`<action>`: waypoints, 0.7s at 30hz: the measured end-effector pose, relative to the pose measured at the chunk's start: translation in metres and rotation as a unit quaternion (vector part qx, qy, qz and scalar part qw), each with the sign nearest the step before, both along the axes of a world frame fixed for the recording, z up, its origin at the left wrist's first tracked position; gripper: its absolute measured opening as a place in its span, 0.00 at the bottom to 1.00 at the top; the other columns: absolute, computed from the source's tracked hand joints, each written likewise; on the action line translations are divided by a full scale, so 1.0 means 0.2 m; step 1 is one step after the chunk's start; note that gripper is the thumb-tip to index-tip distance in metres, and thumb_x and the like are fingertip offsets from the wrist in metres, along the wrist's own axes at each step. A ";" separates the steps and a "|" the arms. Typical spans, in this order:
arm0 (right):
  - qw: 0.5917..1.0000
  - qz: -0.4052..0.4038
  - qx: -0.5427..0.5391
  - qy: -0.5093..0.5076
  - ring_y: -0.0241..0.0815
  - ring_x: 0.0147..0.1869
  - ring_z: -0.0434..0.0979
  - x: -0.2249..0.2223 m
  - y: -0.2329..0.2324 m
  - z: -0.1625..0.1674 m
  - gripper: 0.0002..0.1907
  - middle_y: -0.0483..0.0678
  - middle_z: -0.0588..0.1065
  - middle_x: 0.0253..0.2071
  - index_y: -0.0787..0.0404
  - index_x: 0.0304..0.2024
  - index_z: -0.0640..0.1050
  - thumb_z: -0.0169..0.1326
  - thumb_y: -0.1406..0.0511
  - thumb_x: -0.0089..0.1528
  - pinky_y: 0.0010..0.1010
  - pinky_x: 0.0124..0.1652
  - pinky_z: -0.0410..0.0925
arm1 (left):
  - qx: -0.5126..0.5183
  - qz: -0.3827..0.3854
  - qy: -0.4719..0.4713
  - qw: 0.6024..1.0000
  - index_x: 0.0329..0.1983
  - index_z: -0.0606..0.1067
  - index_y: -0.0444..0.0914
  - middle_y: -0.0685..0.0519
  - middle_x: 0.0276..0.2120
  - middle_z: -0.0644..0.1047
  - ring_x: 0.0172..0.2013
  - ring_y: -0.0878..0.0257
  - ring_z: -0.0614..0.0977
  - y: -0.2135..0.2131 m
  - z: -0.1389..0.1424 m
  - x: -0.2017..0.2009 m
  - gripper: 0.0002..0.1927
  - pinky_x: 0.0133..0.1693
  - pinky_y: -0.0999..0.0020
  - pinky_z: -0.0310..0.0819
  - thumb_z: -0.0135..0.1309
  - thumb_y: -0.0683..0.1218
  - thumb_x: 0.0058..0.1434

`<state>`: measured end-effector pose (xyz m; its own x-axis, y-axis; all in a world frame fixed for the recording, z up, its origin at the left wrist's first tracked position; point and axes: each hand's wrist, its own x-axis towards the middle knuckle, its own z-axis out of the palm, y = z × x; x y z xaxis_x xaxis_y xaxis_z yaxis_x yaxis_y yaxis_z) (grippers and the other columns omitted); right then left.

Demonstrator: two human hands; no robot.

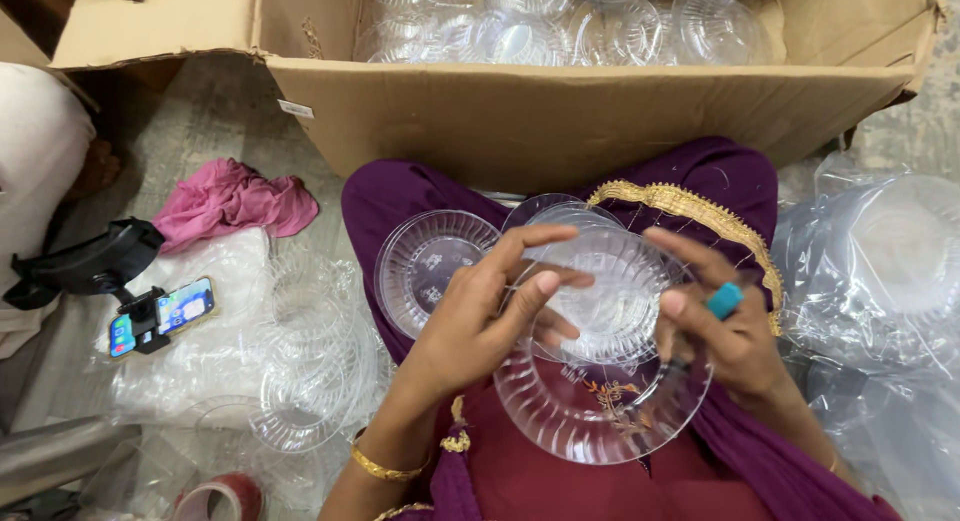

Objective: The person sits on the floor and uses a utility knife to trim the edges of clear plastic plates. They pick up plates from a cardboard box, hold them in one hand, and carefully cut along the rim with the other hand, then place the trimmed plates back into the box.

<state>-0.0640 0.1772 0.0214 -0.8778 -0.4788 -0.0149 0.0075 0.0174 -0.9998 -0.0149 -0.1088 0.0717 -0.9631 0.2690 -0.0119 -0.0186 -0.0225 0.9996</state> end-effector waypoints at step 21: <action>0.989 0.119 0.028 0.084 0.36 0.31 0.68 0.04 0.21 0.04 0.26 0.53 0.73 0.33 0.68 0.67 0.67 0.42 0.57 0.73 0.28 0.32 0.65 | -0.017 0.004 0.097 0.995 0.61 0.77 0.34 0.47 0.45 0.85 0.38 0.64 0.84 -0.18 -0.02 0.01 0.18 0.39 0.73 0.81 0.44 0.37 0.72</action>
